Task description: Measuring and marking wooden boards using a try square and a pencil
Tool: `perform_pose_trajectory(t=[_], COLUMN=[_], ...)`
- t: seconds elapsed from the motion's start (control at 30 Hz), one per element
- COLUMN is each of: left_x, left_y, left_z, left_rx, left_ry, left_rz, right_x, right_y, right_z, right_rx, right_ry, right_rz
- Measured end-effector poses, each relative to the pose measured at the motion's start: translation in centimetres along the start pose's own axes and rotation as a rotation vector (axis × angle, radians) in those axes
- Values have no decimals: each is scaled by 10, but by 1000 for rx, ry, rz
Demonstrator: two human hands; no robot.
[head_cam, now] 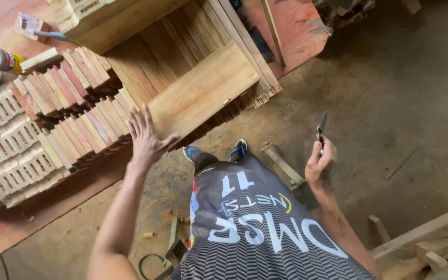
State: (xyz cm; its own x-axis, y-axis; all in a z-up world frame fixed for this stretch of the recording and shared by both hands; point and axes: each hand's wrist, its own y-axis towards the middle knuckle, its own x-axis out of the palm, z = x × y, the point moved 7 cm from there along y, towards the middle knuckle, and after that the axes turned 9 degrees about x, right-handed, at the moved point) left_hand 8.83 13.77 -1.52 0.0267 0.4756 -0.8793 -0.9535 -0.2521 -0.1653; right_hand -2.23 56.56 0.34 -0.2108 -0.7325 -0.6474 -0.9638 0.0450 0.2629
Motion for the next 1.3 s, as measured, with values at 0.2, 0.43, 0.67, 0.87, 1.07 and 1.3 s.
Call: perform_pose_trajectory(t=[0.2,0.43,0.67,0.87,1.07,1.3], left_x=[141,156,107,85,44,38], left_y=[74,157,179,102,-53,-90], left_z=[-2,276,205,136,6,-29], left_rx=[-440,405,382,335,-53,-348], left_ry=[413,-480,367,474,549,273], left_rz=[551,69,211,472,387,602], right_x=[-11,-33,-29,-18,-12,-15], right_y=[-8,-16,5,17,18,26], right_z=[13,9,29,1,21,25], right_rx=[156,183,162,81,146,139], right_ry=[-58,38,109,64,81,84], right_rz=[-35,36,92,-63,-65,-89])
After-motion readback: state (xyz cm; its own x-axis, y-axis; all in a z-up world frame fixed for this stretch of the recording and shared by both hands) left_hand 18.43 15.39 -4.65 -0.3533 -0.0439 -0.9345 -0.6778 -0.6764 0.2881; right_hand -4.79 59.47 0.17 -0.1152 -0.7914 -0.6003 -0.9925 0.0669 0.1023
